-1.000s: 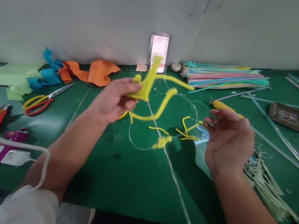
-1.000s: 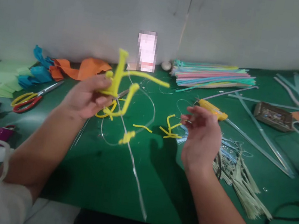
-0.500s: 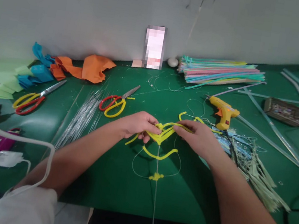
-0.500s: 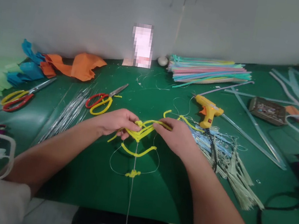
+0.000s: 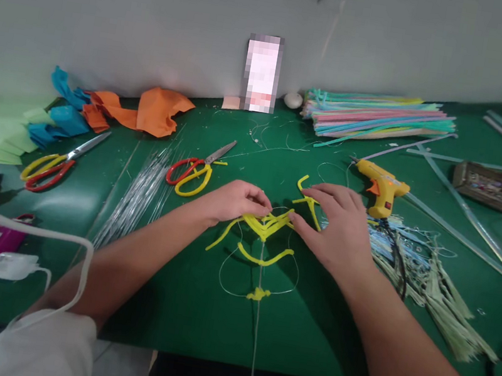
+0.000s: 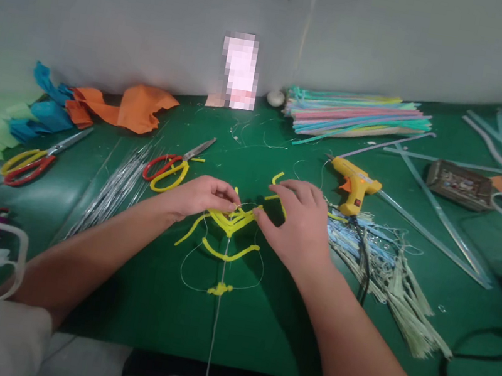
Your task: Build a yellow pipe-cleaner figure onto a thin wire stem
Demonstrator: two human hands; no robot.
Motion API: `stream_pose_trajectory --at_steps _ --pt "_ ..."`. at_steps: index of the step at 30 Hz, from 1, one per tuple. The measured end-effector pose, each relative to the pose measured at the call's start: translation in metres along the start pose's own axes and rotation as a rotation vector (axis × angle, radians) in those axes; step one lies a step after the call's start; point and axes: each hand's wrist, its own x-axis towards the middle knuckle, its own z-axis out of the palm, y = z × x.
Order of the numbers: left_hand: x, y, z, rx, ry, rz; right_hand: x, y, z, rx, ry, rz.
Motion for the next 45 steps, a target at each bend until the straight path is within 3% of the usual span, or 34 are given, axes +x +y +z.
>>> stream_pose_trajectory --at_steps 1,3,6,10,24,27,29,32,33,35,38,40,45 --pt "0.000 0.000 0.000 -0.015 0.012 0.001 -0.001 -0.004 -0.001 -0.013 0.069 -0.067" --pt "-0.001 0.002 0.000 -0.048 0.031 0.001 -0.004 -0.013 -0.003 0.049 0.071 -0.206" --pt "-0.004 0.006 -0.001 -0.070 0.052 0.004 -0.007 -0.022 -0.001 0.060 -0.094 -0.295" --pt "-0.008 0.009 0.001 -0.044 0.048 0.031 -0.009 -0.023 0.004 -0.025 -0.208 -0.297" --pt "-0.007 0.008 0.004 -0.061 -0.039 0.024 -0.012 -0.020 0.010 -0.069 -0.220 -0.340" --pt "-0.008 0.011 0.001 -0.062 -0.005 0.035 -0.013 -0.026 0.007 0.039 -0.158 -0.267" --pt "-0.011 0.015 -0.002 -0.051 0.061 0.086 -0.013 -0.031 0.001 0.170 -0.025 -0.166" --pt "-0.018 0.022 -0.007 -0.036 0.184 0.195 -0.012 -0.031 -0.006 0.490 0.247 0.133" --pt "-0.021 0.024 -0.008 -0.036 0.207 0.220 -0.011 -0.029 -0.008 0.619 0.278 0.263" --pt "-0.025 0.028 -0.009 -0.040 0.211 0.252 -0.006 -0.024 -0.010 0.870 0.174 0.493" --pt "-0.029 0.032 -0.007 -0.037 0.158 0.263 0.002 -0.016 -0.012 1.129 -0.200 0.682" --pt "-0.031 0.033 -0.006 -0.014 0.107 0.244 0.005 -0.012 -0.012 1.202 -0.416 0.697" --pt "-0.029 0.030 -0.006 0.020 -0.093 0.180 0.007 -0.003 -0.018 1.180 -0.652 0.612"
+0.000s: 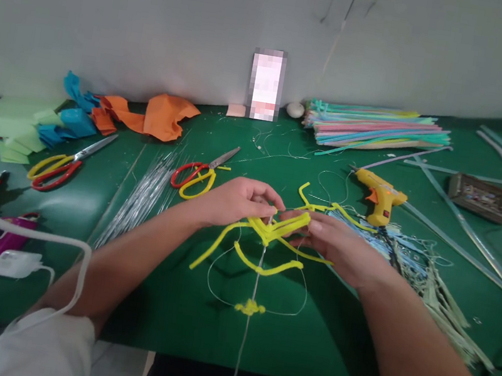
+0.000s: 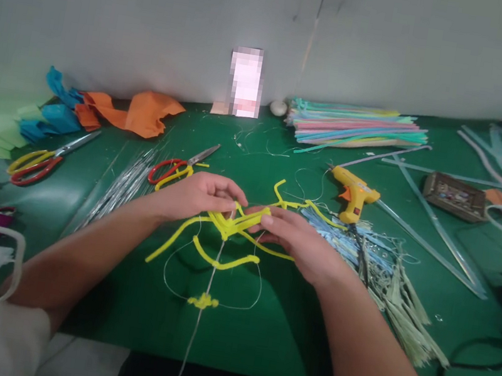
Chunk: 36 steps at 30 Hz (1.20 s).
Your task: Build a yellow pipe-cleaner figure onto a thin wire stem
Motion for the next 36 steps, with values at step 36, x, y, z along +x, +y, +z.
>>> stream_pose_trajectory --at_steps 36 --pt "0.014 -0.019 -0.002 -0.262 0.022 -0.061 0.018 0.025 0.007 0.053 0.228 -0.051"
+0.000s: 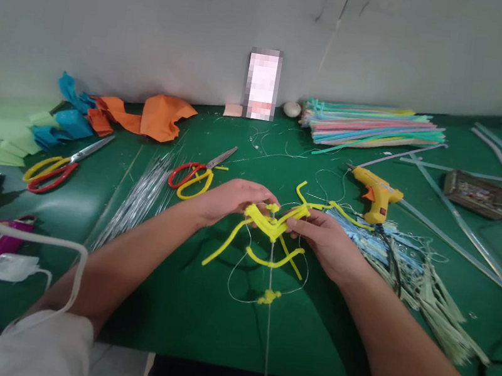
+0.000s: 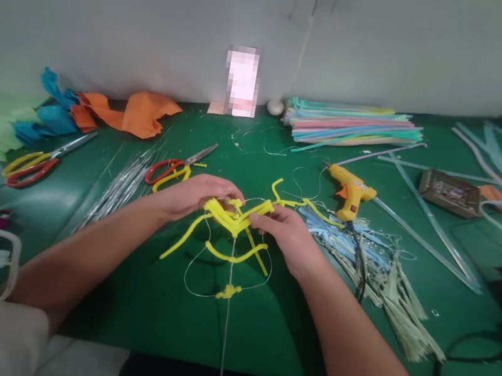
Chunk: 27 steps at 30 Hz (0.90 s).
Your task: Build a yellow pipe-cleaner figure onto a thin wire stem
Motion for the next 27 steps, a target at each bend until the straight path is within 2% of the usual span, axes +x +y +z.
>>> stream_pose_trajectory --at_steps 4,6,8,11,15,19,23,27 --pt "0.004 -0.008 -0.011 -0.084 -0.089 0.015 0.000 -0.001 0.001 0.017 -0.007 -0.005" --pt "0.006 -0.011 -0.017 -0.067 -0.160 0.053 0.000 -0.001 0.001 0.045 -0.012 -0.011" --pt "0.007 -0.014 -0.023 -0.015 -0.175 0.118 0.000 0.000 0.002 0.073 -0.016 -0.016" --pt "0.009 -0.019 -0.024 0.014 -0.108 0.255 0.001 0.000 0.003 0.134 -0.033 -0.007" --pt "0.011 -0.025 -0.014 -0.013 -0.028 0.489 0.001 0.001 0.004 0.192 -0.016 0.004" --pt "0.009 -0.028 -0.007 0.069 0.140 0.718 0.001 0.001 0.006 0.235 0.052 -0.022" --pt "0.006 -0.030 -0.005 0.124 0.181 0.821 0.000 0.000 0.008 0.263 0.089 -0.021" --pt "0.001 -0.028 -0.003 0.343 0.268 0.965 0.000 -0.002 0.009 0.296 0.098 -0.010"
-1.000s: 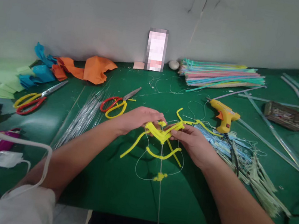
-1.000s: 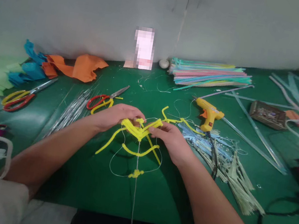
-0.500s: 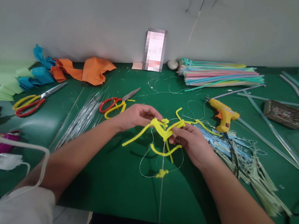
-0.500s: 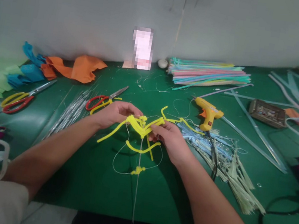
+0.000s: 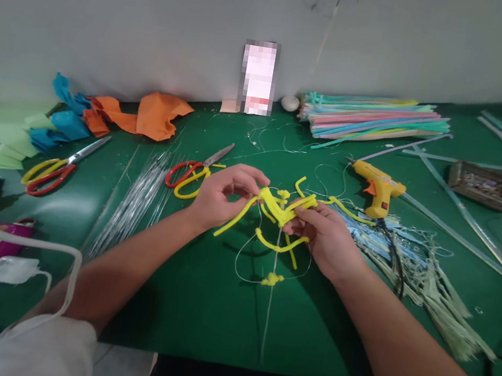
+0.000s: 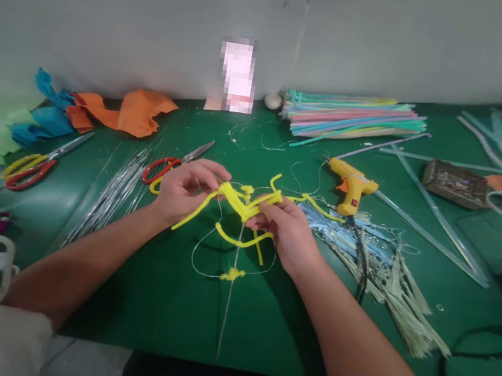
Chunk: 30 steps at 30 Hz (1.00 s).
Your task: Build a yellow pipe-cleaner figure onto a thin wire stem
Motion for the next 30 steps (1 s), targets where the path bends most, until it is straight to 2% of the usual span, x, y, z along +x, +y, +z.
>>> stream_pose_trajectory --at_steps 4,7,9,14,17,20,22,27,30 --pt "-0.003 0.006 -0.001 0.368 -0.021 0.353 0.000 -0.001 0.000 0.040 0.041 0.009" --pt "-0.007 0.007 -0.001 0.471 -0.068 0.540 0.000 -0.002 0.001 0.050 0.050 0.020" --pt "-0.011 0.006 0.000 0.430 -0.026 0.522 -0.001 -0.002 0.001 0.055 0.048 0.027" --pt "-0.016 0.005 0.006 0.161 0.151 0.283 -0.001 -0.002 0.001 0.053 0.019 0.024" --pt "-0.016 0.007 0.007 0.187 0.118 0.312 -0.001 0.000 0.001 0.045 0.003 0.031" --pt "-0.015 0.011 0.006 0.290 0.030 0.384 -0.001 0.001 0.001 0.041 -0.009 0.044" --pt "-0.015 0.013 0.004 0.375 0.012 0.414 -0.002 0.001 0.002 0.038 -0.013 0.043" --pt "-0.018 0.008 0.003 0.406 0.045 0.416 -0.002 0.000 0.002 0.049 -0.014 0.060" --pt "-0.020 0.003 0.005 0.338 0.145 0.335 -0.003 0.001 0.002 0.045 -0.035 0.053"
